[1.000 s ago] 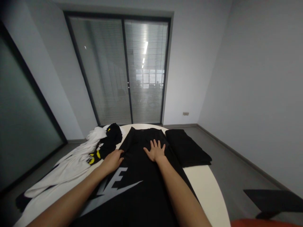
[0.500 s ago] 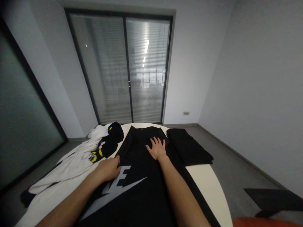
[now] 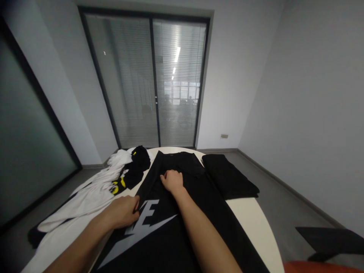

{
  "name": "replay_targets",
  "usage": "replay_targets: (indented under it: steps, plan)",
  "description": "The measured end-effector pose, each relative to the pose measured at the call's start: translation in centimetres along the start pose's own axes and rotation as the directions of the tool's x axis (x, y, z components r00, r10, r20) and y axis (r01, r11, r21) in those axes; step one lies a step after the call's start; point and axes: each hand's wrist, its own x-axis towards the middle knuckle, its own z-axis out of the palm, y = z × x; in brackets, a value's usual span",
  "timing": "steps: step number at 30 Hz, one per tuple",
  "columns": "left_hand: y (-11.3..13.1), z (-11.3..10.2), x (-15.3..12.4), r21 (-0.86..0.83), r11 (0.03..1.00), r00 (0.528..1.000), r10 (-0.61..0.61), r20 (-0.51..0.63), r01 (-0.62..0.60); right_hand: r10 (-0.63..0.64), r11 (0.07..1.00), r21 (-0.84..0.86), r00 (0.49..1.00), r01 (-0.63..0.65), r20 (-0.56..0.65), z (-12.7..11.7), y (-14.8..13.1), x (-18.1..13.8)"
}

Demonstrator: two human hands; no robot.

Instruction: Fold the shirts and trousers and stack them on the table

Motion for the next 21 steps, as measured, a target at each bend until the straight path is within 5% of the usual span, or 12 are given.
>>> replay_targets:
  steps: [4,12,21]
  plan:
    - [-0.1,-0.4,-0.2,-0.014,1.000,0.999,0.019,0.044,-0.018,-0.038,0.994,0.097,0.998,0.042,-0.048,1.2,-0.6,-0.5]
    - [-0.4,-0.9,0.8,-0.362,0.900,0.966,0.257,-0.004,-0.241,-0.225,0.959,0.158,0.971,0.235,-0.079,1.7,0.2,-0.9]
    - [-0.1,0.3,0.9,-0.392,0.817,0.894,0.446,-0.037,-0.423,-0.152,0.970,0.175,0.981,0.171,-0.118,1.4,0.6,-0.6]
